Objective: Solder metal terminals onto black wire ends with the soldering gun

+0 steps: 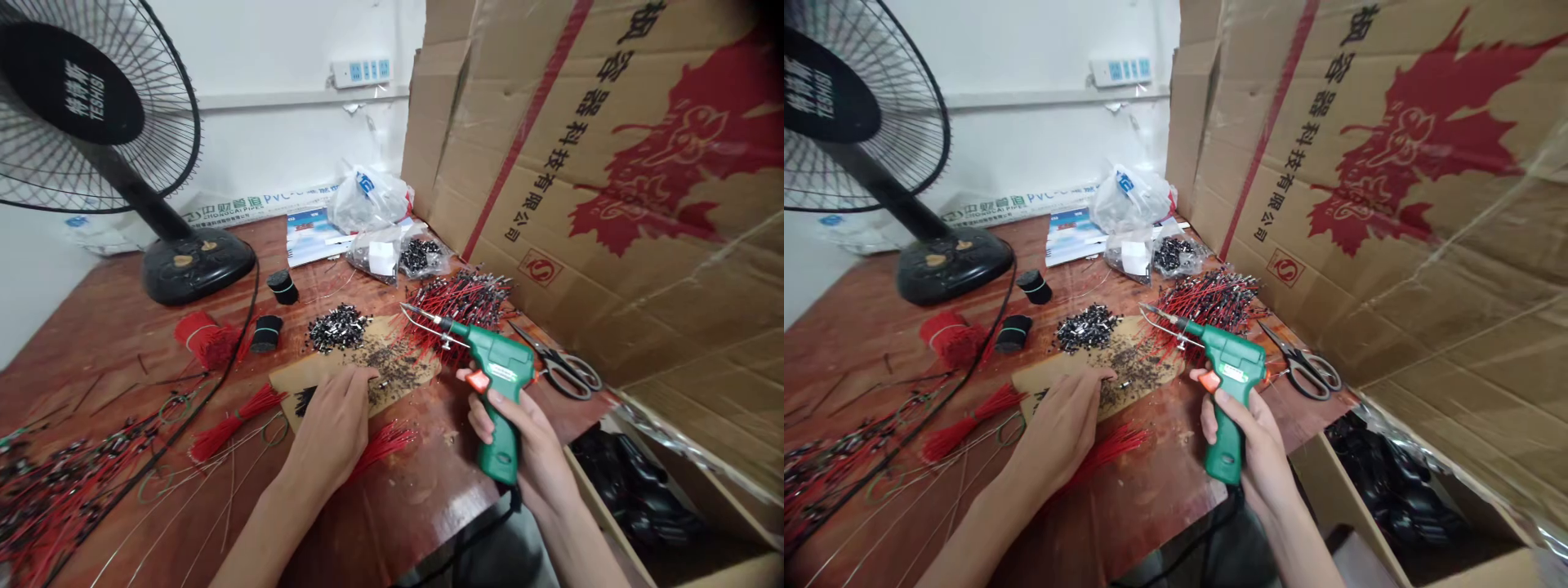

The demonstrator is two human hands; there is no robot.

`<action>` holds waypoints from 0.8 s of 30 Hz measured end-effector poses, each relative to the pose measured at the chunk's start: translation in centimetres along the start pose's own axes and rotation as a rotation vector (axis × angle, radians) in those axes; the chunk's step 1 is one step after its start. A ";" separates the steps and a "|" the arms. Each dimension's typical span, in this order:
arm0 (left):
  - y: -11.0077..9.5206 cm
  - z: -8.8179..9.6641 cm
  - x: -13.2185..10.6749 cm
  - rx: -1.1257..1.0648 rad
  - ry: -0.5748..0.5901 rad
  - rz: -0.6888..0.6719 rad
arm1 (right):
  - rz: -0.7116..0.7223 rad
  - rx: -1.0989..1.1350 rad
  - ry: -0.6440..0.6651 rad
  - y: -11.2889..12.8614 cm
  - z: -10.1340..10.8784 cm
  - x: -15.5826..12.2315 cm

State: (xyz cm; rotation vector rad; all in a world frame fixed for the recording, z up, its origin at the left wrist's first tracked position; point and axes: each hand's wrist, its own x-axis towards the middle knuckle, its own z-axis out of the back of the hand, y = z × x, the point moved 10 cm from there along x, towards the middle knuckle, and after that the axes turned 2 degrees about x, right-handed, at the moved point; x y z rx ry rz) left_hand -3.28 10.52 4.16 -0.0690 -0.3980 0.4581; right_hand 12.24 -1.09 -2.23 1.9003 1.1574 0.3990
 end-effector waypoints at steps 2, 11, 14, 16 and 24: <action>0.1 -0.6 0.3 0.004 0.042 0.040 | 0.014 -0.020 0.014 0.1 0.0 0.0; 1.0 -2.4 0.8 0.047 0.119 0.103 | -0.016 -0.280 -0.072 2.1 2.8 -2.4; 1.2 -2.3 0.8 0.021 0.111 0.117 | -0.049 -0.317 -0.083 1.9 4.4 -3.4; 1.1 -2.2 0.9 0.010 0.106 0.122 | -0.060 -0.320 -0.076 1.5 5.0 -3.9; 0.8 -1.9 0.8 -0.003 0.059 0.128 | -0.039 -0.263 -0.148 1.3 4.4 -4.7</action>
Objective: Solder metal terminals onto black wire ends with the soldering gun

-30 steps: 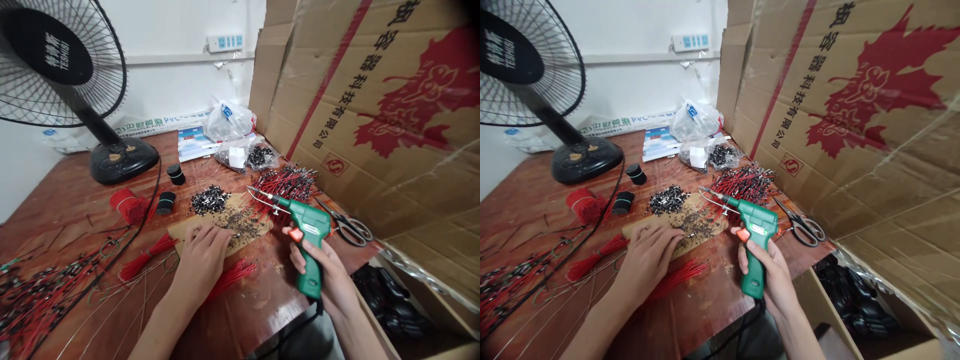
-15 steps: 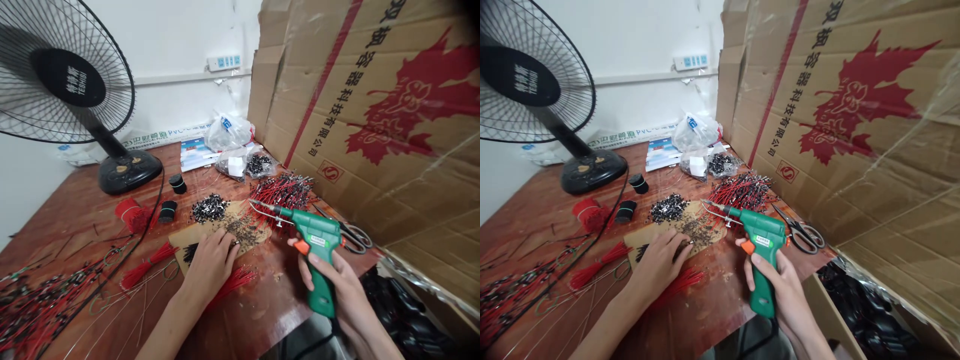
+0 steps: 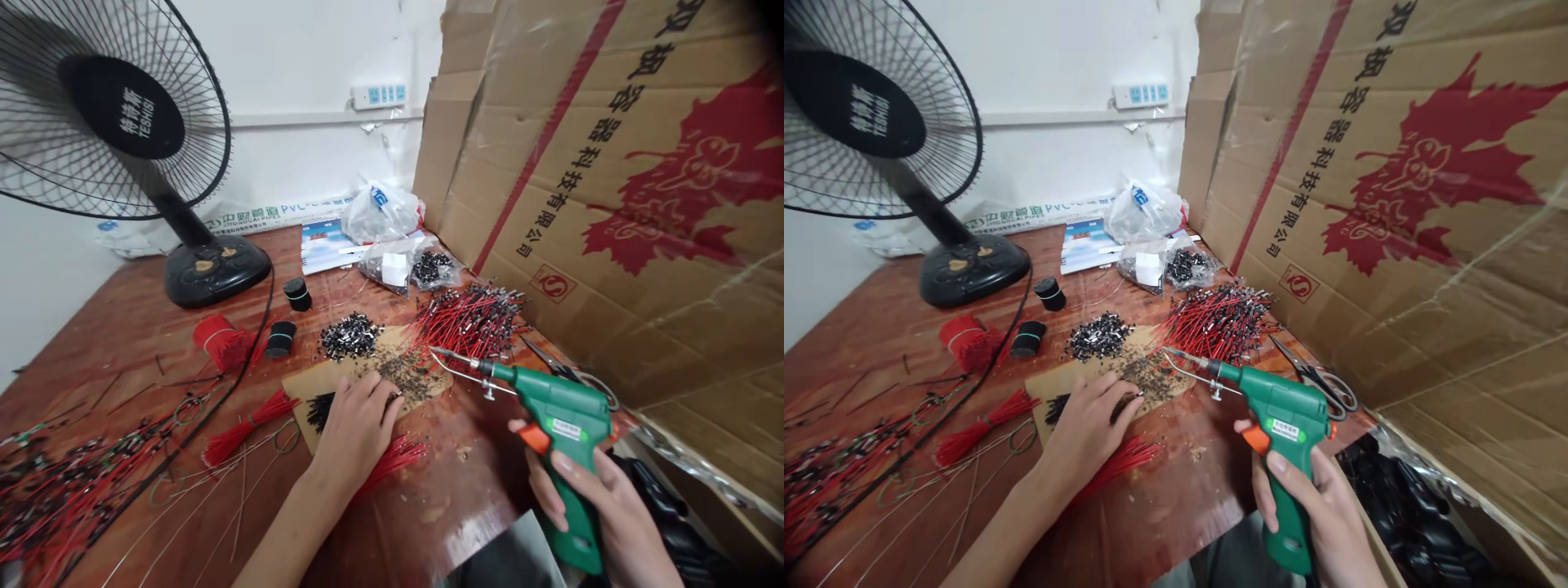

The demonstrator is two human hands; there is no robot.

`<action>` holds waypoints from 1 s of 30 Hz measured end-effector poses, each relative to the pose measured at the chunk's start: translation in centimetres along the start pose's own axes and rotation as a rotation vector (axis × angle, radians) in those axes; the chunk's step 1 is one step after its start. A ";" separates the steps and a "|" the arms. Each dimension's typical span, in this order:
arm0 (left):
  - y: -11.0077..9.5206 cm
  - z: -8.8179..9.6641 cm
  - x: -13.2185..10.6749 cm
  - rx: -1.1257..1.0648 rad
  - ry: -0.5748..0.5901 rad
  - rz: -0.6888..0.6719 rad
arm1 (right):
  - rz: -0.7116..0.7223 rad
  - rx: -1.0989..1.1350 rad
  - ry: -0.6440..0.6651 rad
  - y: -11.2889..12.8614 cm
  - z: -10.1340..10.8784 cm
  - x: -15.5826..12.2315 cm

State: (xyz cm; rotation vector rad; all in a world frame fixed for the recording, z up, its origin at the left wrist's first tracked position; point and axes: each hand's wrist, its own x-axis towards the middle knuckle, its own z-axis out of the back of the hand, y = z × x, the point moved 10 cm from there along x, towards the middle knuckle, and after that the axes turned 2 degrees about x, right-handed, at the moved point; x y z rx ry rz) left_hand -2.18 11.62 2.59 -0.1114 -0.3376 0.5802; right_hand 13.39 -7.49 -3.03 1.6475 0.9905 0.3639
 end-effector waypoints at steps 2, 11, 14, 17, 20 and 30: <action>0.2 -0.1 0.0 -0.009 -0.011 0.019 | 0.012 -0.024 0.024 0.3 -1.0 0.5; 1.0 1.3 -0.9 -0.075 -0.058 0.035 | 0.025 0.003 0.013 -0.3 -4.3 3.7; 1.4 2.4 -1.4 -0.094 -0.053 0.045 | -0.019 -0.024 0.079 -0.5 -3.9 3.2; 1.4 2.6 -1.7 -0.087 -0.039 0.043 | -0.089 -0.044 0.050 -0.7 -2.6 2.1; 0.6 2.2 -1.9 -0.062 -0.051 -0.003 | -0.144 -0.036 0.003 -1.3 -1.5 1.4; 1.1 0.7 -2.2 0.007 -0.028 0.086 | -0.211 -0.223 0.030 -3.0 -0.3 1.4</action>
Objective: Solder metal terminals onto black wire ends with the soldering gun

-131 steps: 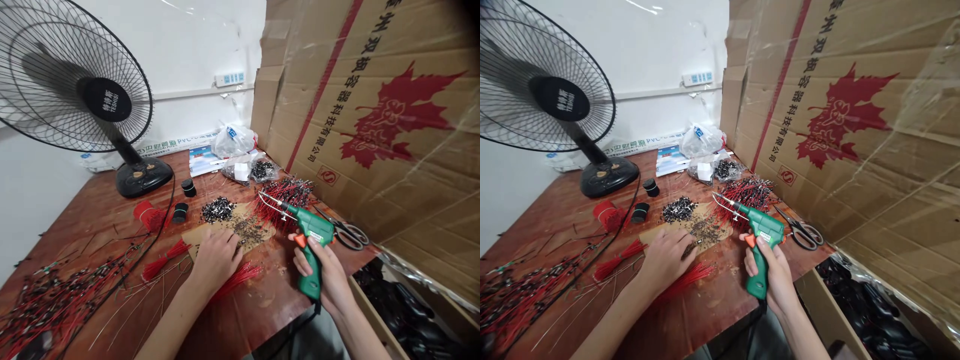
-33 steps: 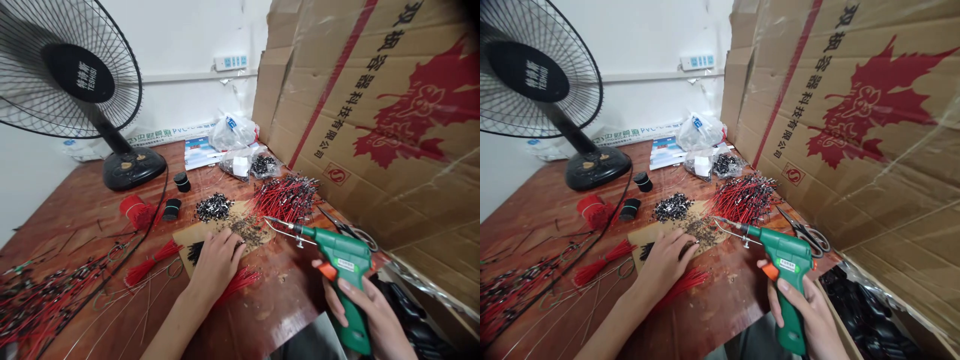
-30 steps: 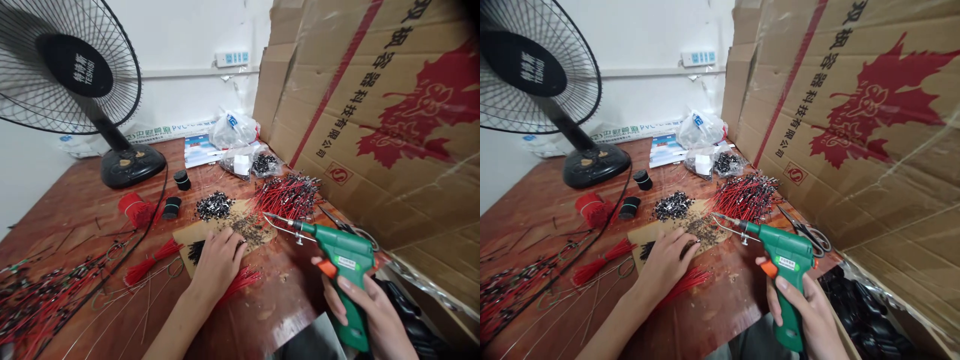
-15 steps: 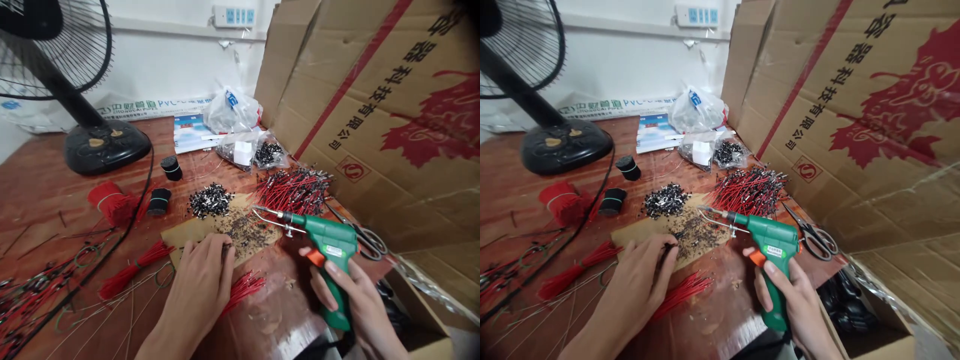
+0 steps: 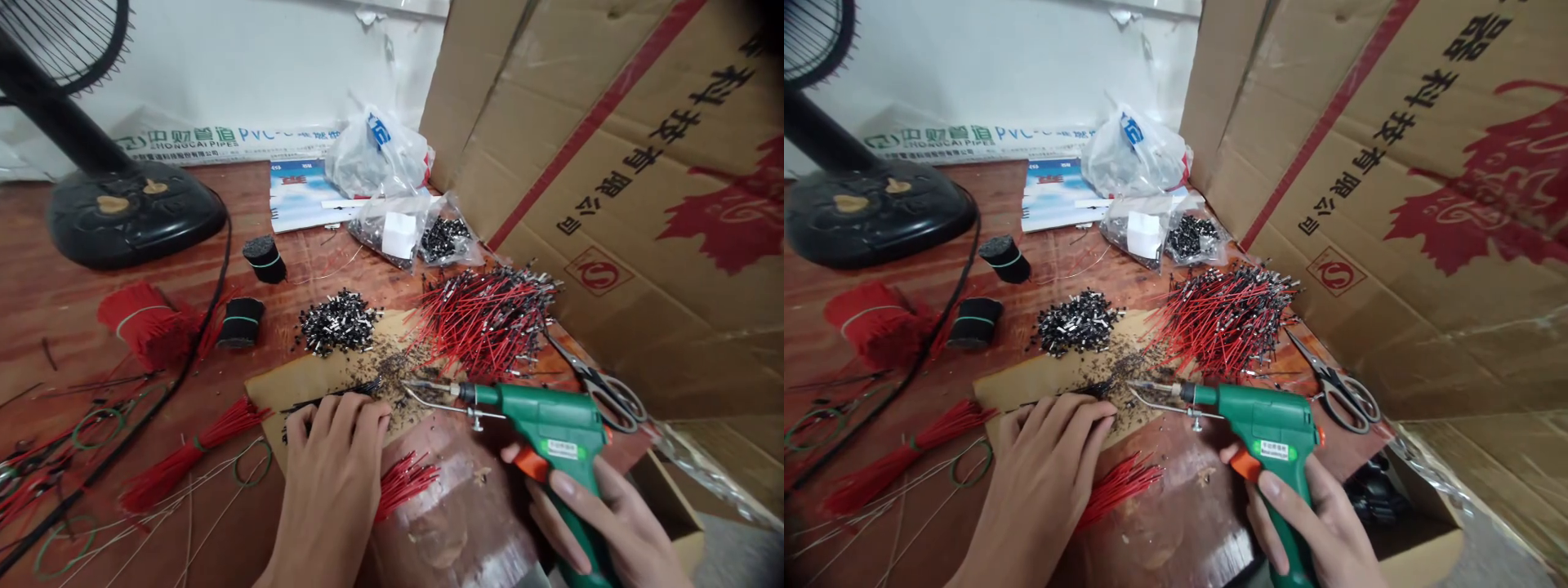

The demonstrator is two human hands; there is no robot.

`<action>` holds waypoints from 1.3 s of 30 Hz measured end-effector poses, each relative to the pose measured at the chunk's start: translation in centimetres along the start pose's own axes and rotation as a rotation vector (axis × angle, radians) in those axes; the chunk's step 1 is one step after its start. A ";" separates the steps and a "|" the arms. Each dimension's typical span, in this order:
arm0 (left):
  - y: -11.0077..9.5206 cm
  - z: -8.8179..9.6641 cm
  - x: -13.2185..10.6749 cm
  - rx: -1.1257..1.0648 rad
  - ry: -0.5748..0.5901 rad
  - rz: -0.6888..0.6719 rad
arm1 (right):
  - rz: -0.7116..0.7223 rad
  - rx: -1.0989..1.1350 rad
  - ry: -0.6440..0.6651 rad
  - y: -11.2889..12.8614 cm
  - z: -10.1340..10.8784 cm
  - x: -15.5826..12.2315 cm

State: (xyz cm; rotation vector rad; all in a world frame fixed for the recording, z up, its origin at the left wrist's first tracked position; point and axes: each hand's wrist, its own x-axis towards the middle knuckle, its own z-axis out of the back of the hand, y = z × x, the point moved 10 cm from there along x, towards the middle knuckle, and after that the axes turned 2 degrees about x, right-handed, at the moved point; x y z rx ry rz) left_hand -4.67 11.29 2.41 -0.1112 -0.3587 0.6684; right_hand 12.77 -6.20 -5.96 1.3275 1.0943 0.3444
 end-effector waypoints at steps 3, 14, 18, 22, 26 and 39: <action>0.3 0.0 0.0 -0.055 -0.012 -0.002 | 0.019 -0.087 -0.036 0.5 0.2 -0.6; 0.5 0.2 -0.3 -0.144 -0.044 -0.005 | 0.058 -0.174 -0.073 1.2 0.8 -1.2; -0.2 0.3 0.2 -0.057 -0.012 -0.048 | 0.036 -0.167 -0.011 0.4 1.2 -1.8; -0.7 0.5 0.3 -0.013 0.000 -0.067 | 0.016 -0.132 0.017 -0.3 1.4 -2.2; -0.8 0.5 0.2 -0.037 0.023 -0.059 | 0.001 -0.102 0.048 -0.6 1.1 -2.4; 0.0 0.0 -0.2 -0.037 0.080 0.030 | -0.060 0.075 0.117 -1.1 0.1 -2.5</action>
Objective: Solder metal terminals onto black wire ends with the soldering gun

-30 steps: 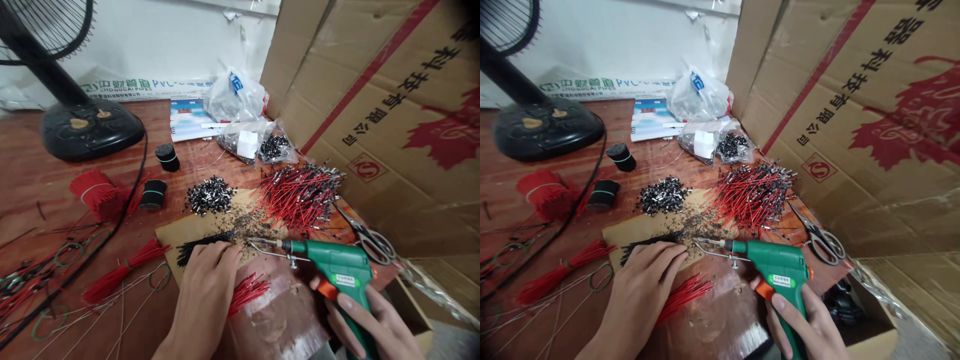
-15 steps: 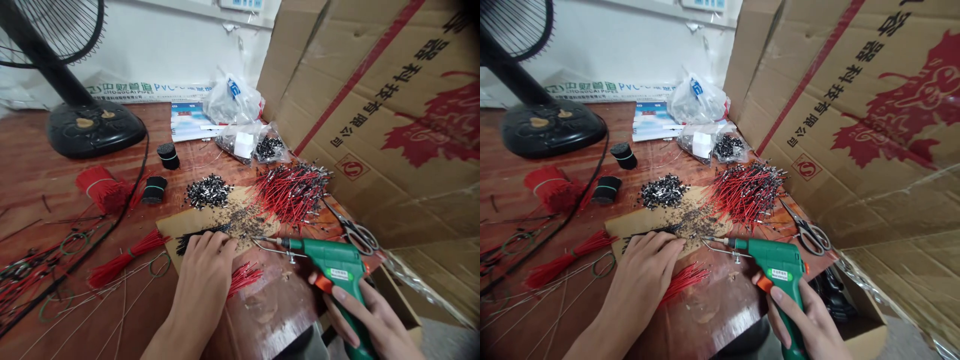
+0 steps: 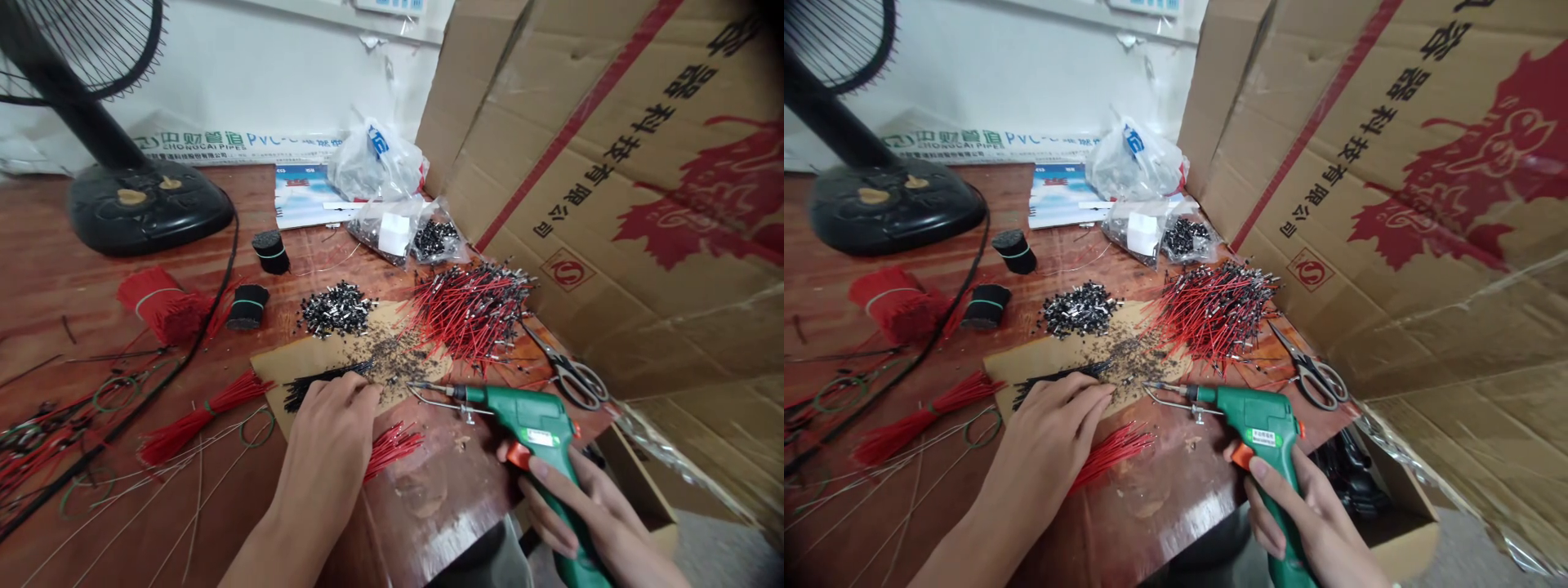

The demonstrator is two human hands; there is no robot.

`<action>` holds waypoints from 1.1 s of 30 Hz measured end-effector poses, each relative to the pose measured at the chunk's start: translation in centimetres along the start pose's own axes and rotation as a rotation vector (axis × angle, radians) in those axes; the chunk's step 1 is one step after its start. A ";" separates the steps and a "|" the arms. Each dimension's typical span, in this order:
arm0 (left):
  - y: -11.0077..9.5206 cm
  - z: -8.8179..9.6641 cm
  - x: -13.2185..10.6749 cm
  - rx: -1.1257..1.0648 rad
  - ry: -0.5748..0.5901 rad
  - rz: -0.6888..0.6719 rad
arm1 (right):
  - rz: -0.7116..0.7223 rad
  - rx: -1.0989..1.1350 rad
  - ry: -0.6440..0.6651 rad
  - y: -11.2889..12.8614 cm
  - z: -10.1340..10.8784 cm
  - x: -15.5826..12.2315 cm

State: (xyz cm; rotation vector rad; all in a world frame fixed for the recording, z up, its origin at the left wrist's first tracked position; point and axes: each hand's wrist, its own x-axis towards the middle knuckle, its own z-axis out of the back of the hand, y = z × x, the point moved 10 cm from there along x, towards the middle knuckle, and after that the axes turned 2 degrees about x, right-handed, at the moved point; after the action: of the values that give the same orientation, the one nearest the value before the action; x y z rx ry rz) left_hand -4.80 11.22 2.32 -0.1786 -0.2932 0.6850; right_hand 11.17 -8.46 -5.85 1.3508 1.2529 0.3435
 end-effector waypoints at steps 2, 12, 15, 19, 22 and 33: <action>-0.2 0.2 0.1 0.016 -0.004 -0.011 | 0.004 0.013 0.003 -0.1 0.1 0.0; -0.1 0.0 0.3 -0.009 0.020 -0.009 | 0.038 0.011 -0.095 0.2 -0.1 -0.5; 0.2 0.0 0.2 -0.042 -0.002 -0.004 | 0.071 0.040 -0.093 -0.4 0.3 -0.6; 0.6 -0.2 0.2 -0.090 -0.017 0.029 | 0.107 0.047 -0.037 -0.4 -0.2 -0.5; 0.7 -0.2 0.3 -0.113 -0.051 0.060 | 0.149 0.031 -0.016 0.3 -1.3 -0.3; 0.2 0.7 0.6 0.009 -0.114 0.083 | 0.156 0.015 -0.041 -0.6 -1.6 0.2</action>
State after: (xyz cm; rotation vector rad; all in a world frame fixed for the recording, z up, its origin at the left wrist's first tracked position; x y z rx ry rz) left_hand -4.75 11.81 3.00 -0.1434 -0.3938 0.7803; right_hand 9.67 -7.64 -6.05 1.4656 1.1207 0.4141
